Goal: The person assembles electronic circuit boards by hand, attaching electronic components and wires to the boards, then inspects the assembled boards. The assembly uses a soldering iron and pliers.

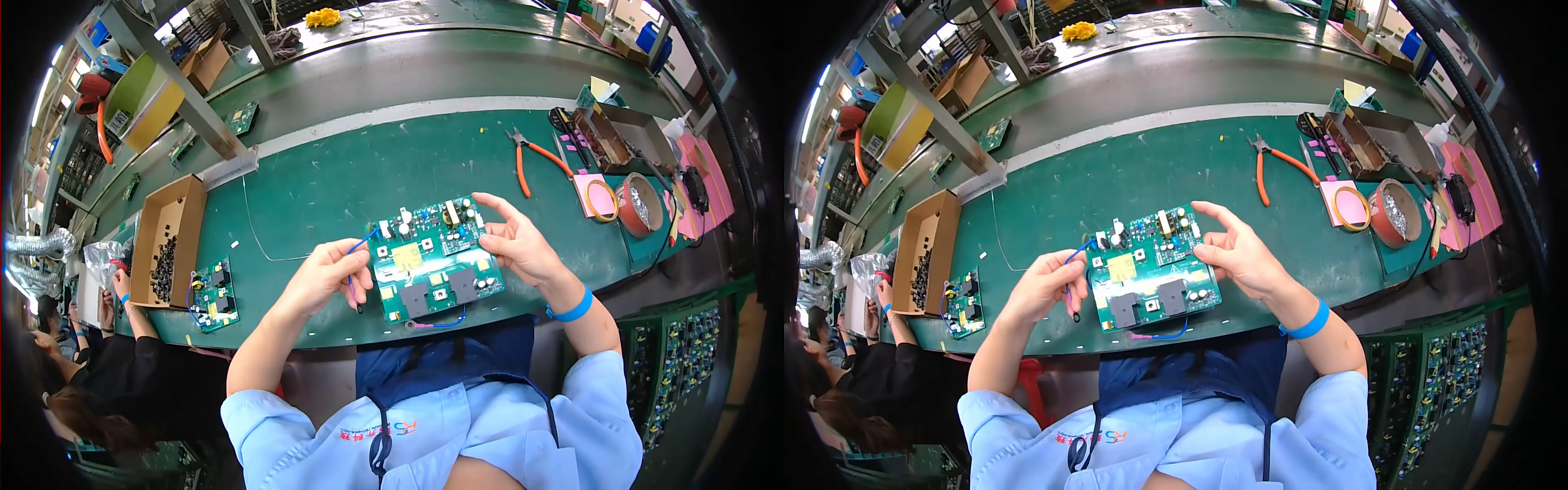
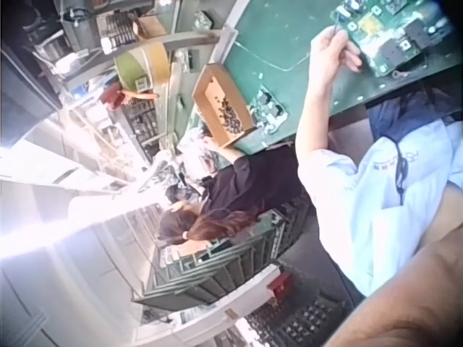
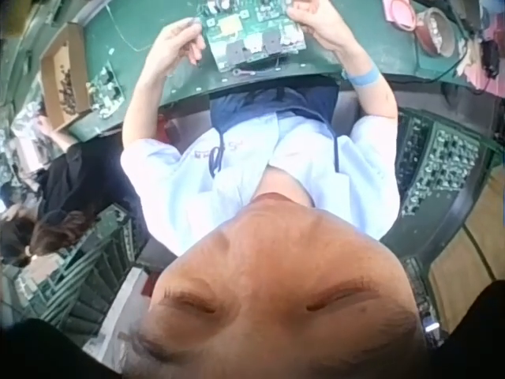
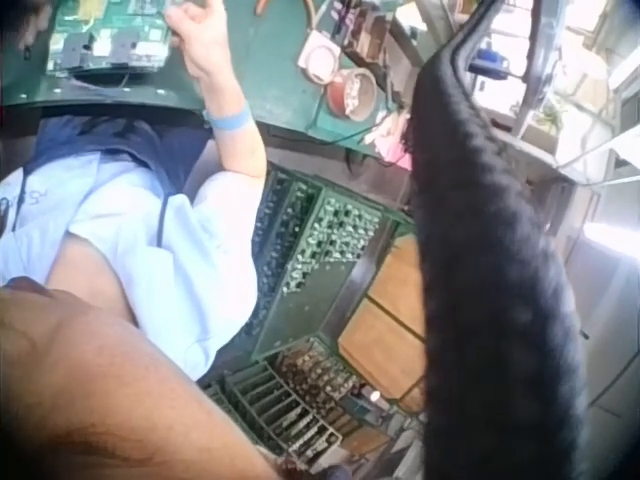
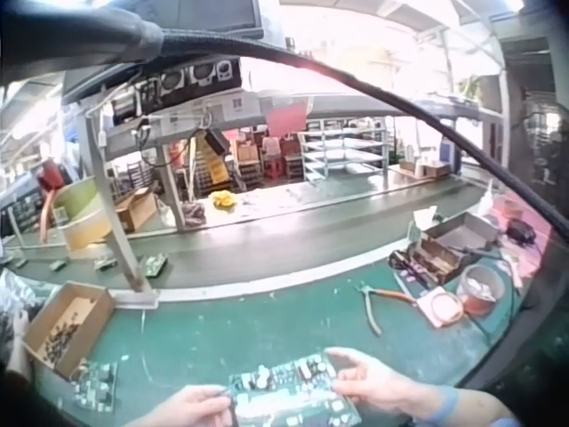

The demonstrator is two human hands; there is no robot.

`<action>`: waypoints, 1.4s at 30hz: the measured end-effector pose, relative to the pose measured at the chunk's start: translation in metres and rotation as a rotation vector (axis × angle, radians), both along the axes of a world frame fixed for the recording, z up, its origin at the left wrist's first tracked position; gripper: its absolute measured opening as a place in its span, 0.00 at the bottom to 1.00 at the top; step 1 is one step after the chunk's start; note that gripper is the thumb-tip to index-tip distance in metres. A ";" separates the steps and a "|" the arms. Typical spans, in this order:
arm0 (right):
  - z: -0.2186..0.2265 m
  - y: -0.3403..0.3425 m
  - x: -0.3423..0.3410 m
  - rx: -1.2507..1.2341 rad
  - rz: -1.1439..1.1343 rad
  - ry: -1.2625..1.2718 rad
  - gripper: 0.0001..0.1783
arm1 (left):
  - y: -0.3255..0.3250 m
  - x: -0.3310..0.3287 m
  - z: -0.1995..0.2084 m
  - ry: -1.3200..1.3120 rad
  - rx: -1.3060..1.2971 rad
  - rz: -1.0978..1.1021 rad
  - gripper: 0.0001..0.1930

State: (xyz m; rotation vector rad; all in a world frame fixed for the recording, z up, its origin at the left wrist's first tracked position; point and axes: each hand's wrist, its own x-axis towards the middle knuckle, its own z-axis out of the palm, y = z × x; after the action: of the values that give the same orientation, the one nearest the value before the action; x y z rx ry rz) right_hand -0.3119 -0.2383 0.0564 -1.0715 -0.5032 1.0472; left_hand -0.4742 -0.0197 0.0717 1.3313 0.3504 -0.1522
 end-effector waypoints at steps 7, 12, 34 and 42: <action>-0.009 -0.006 -0.005 -0.132 -0.009 -0.453 0.27 | -0.016 -0.003 -0.012 0.103 0.369 0.044 0.08; -0.031 -0.015 -0.009 -0.198 -0.123 -0.664 0.33 | -0.023 -0.018 -0.036 -0.025 0.509 0.172 0.21; -0.078 0.005 -0.059 0.342 -0.383 -0.325 0.34 | -0.039 -0.028 -0.029 0.084 0.034 0.017 0.25; -0.055 -0.024 -0.070 0.419 -0.462 -0.191 0.31 | -0.085 -0.007 0.003 0.161 0.291 0.182 0.22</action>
State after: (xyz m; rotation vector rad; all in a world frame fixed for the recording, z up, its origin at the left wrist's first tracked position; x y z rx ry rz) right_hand -0.3823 -0.2626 0.0019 -0.8564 -0.5641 0.4095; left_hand -0.4815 -0.1045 0.0751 1.5700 0.6470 -0.0564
